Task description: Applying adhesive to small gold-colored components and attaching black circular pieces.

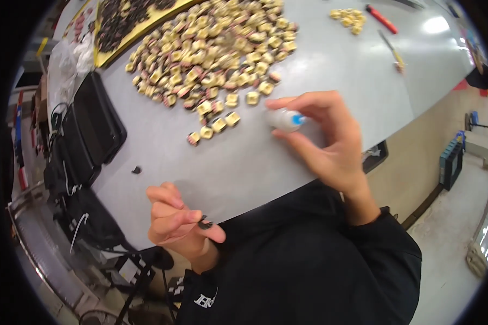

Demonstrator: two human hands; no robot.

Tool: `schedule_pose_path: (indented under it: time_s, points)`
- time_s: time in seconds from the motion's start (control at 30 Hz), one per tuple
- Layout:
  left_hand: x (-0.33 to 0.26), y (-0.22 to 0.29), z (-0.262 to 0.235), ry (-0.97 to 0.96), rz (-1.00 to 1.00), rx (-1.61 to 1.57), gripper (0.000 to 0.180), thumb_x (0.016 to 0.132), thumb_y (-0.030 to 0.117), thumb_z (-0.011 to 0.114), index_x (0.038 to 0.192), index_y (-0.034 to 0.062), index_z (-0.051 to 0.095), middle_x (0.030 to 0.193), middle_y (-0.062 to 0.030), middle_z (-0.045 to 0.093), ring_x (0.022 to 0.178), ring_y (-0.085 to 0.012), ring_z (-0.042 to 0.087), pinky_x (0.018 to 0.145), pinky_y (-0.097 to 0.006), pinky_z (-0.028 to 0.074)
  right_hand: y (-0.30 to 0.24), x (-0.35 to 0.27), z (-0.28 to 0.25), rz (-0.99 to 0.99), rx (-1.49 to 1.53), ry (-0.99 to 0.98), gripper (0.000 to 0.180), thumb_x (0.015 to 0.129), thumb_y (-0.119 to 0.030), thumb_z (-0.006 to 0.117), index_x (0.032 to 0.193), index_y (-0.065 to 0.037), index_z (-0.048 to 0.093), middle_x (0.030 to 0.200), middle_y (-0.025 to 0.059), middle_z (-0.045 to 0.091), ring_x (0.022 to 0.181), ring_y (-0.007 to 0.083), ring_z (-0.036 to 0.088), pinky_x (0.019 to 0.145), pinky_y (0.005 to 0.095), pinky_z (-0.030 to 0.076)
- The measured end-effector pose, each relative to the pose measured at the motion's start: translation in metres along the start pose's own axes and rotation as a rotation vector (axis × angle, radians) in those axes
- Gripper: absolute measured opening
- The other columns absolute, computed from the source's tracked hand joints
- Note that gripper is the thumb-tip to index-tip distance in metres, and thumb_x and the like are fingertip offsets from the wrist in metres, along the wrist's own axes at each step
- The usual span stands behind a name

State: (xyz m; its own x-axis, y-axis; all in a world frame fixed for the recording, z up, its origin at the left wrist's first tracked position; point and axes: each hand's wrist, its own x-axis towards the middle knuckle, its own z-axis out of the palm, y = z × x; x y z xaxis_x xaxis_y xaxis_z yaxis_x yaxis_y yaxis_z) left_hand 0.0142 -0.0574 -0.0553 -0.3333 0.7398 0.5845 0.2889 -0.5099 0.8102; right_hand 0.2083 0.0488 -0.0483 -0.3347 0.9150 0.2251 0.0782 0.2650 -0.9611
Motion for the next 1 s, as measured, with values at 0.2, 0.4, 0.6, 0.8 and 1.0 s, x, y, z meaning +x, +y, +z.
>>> schedule_pose_path:
  time_s: [0.2,0.4,0.6,0.8,1.0]
  points:
    - [0.003,0.018,0.012,0.036,-0.136,0.092,0.043,0.049,0.037,0.081,0.082,0.0156,0.065,0.066,0.0105,0.056,0.071,-0.0163,0.041,0.056,-0.027,0.033,-0.013,0.016,-0.05,-0.121,-0.22,-0.051,0.044,0.074,0.001,0.067,0.111,-0.002,0.045,0.108,0.0185,0.057,0.1,0.0261,0.057,0.086,0.035,0.046]
    - [0.012,0.039,0.017,0.029,-0.204,0.045,0.044,0.049,0.036,0.081,0.083,0.0138,0.065,0.067,0.0084,0.058,0.072,-0.0169,0.041,0.059,-0.028,0.034,-0.011,0.064,-0.123,-0.043,-0.743,0.43,0.028,0.079,-0.019,0.069,0.097,-0.001,0.056,0.095,0.0085,0.061,0.081,0.0141,0.057,0.073,0.0278,0.047]
    - [0.012,0.051,0.01,0.012,-0.231,0.015,0.044,0.049,0.03,0.083,0.085,0.0114,0.065,0.07,0.0059,0.062,0.072,-0.0166,0.041,0.063,-0.028,0.035,-0.006,0.085,-0.129,0.136,-0.834,0.393,0.022,0.079,-0.016,0.068,0.093,-0.001,0.059,0.089,0.0048,0.061,0.071,0.0106,0.056,0.068,0.0233,0.047]
    - [0.007,0.047,-0.004,0.013,-0.221,-0.005,0.045,0.048,0.027,0.085,0.086,0.0104,0.066,0.071,0.005,0.063,0.073,-0.0163,0.041,0.064,-0.028,0.035,-0.02,0.069,-0.105,0.057,-0.582,0.424,0.019,0.08,-0.011,0.067,0.093,0.0,0.059,0.087,0.0051,0.061,0.072,0.0103,0.056,0.068,0.0241,0.047]
    - [0.005,0.042,-0.011,0.01,-0.226,-0.048,0.048,0.046,0.027,0.085,0.088,0.0101,0.067,0.072,0.0048,0.063,0.072,-0.0159,0.042,0.064,-0.028,0.035,-0.073,-0.025,-0.02,-0.477,-0.352,0.088,0.022,0.072,0.01,0.065,0.093,0.004,0.061,0.091,0.0132,0.063,0.077,0.0186,0.061,0.067,0.0238,0.048]
